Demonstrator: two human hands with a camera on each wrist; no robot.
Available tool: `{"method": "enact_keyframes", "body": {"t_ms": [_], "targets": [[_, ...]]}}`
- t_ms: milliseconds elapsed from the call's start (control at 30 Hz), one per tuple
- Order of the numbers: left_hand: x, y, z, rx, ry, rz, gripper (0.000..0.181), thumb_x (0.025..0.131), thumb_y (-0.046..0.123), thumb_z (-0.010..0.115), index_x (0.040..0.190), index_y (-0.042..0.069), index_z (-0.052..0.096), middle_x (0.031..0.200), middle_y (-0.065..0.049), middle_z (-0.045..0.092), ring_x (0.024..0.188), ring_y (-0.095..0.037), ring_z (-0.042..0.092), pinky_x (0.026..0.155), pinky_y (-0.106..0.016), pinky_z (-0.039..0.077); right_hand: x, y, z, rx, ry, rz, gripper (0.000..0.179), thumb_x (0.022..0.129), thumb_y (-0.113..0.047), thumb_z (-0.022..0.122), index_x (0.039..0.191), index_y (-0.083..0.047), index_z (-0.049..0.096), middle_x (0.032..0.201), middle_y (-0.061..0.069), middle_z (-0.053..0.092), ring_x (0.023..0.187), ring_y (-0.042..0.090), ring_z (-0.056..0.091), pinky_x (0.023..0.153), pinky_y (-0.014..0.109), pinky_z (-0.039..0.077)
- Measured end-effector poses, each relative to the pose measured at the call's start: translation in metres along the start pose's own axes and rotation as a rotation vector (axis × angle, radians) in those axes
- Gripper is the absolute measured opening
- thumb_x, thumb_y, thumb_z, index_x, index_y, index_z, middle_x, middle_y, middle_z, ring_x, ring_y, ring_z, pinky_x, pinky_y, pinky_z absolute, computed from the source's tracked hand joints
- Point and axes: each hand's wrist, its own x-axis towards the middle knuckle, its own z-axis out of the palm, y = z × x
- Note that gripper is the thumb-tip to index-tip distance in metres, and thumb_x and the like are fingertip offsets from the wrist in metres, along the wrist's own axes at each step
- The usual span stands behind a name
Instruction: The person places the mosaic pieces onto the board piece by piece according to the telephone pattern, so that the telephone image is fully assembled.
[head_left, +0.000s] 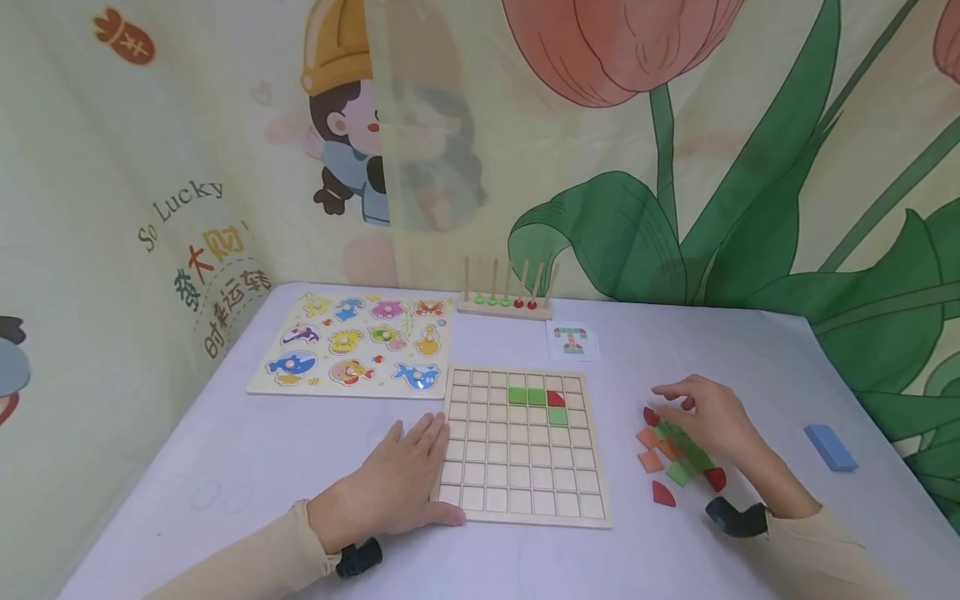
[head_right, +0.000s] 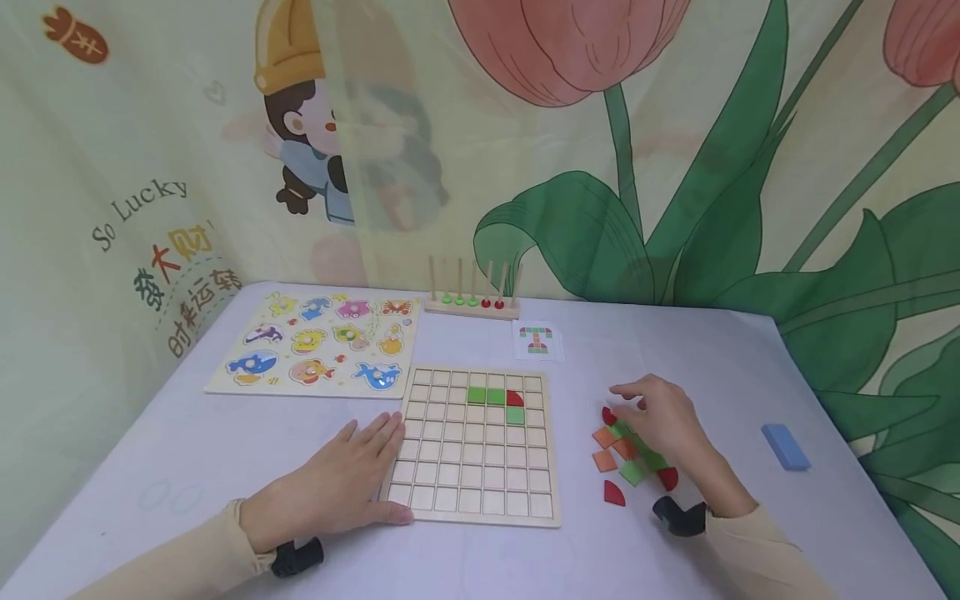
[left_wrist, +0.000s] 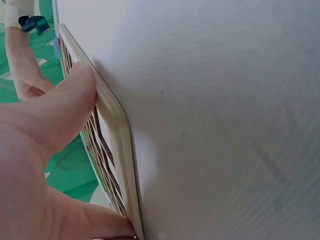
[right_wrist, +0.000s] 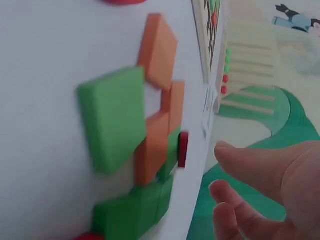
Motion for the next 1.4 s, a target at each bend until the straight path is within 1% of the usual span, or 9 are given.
{"method": "enact_keyframes", "body": {"t_ms": [233,433,633,833,967,1100,1400], "targets": [[0.000,0.001,0.001,0.001,0.003,-0.006,0.109,0.086,0.075,0.062,0.157,-0.003,0.034,0.168,-0.020,0.028,0.158,-0.035,0.026,0.123,-0.062,0.027,-0.011,0.020,-0.003,-0.017,-0.030,0.039,0.036,0.090,-0.009,0.076,0.124,0.000,0.072,0.114,0.028,0.066,0.090,0.031,0.058,0.057,0.027,0.054],[0.001,0.002,0.001,0.005,-0.002,-0.016,0.109,0.085,0.075,0.063,0.157,-0.002,0.035,0.168,-0.019,0.029,0.158,-0.034,0.027,0.124,-0.061,0.027,-0.013,0.027,0.000,-0.036,-0.055,0.044,0.034,0.089,-0.007,0.075,0.123,-0.001,0.073,0.110,0.026,0.067,0.089,0.029,0.057,0.057,0.026,0.055],[0.001,0.002,0.001,-0.002,-0.005,-0.015,0.109,0.085,0.075,0.063,0.157,-0.002,0.035,0.168,-0.019,0.029,0.158,-0.034,0.027,0.124,-0.062,0.027,-0.013,0.028,0.000,-0.029,-0.069,0.031,0.033,0.088,-0.009,0.077,0.120,-0.002,0.075,0.108,0.022,0.068,0.087,0.025,0.056,0.056,0.025,0.053],[0.001,0.002,0.001,0.003,-0.009,-0.016,0.110,0.085,0.075,0.063,0.157,-0.002,0.034,0.169,-0.019,0.028,0.158,-0.034,0.026,0.124,-0.062,0.026,-0.011,0.027,0.000,-0.047,-0.081,0.017,0.033,0.088,-0.011,0.079,0.119,-0.001,0.075,0.101,0.016,0.068,0.084,0.022,0.055,0.057,0.026,0.052],[0.002,0.001,0.001,0.014,-0.011,-0.019,0.110,0.085,0.076,0.062,0.157,-0.002,0.035,0.169,-0.018,0.029,0.158,-0.034,0.026,0.124,-0.061,0.027,-0.010,0.026,0.002,-0.063,-0.068,0.016,0.033,0.087,-0.012,0.080,0.118,0.001,0.075,0.101,0.017,0.068,0.083,0.022,0.057,0.058,0.025,0.053],[0.002,0.002,0.001,0.005,-0.015,-0.023,0.110,0.085,0.075,0.063,0.157,-0.002,0.035,0.169,-0.018,0.028,0.158,-0.034,0.026,0.124,-0.061,0.026,-0.009,0.026,0.004,-0.068,-0.054,0.008,0.034,0.087,-0.011,0.080,0.118,0.001,0.075,0.102,0.018,0.068,0.084,0.023,0.059,0.059,0.025,0.055],[0.001,0.003,0.000,0.005,-0.018,-0.029,0.110,0.085,0.076,0.063,0.158,-0.001,0.034,0.169,-0.018,0.027,0.159,-0.033,0.025,0.125,-0.061,0.025,-0.010,0.027,0.003,-0.059,-0.065,-0.004,0.039,0.086,-0.011,0.081,0.122,0.001,0.073,0.097,0.013,0.065,0.082,0.020,0.055,0.056,0.021,0.051]]}}
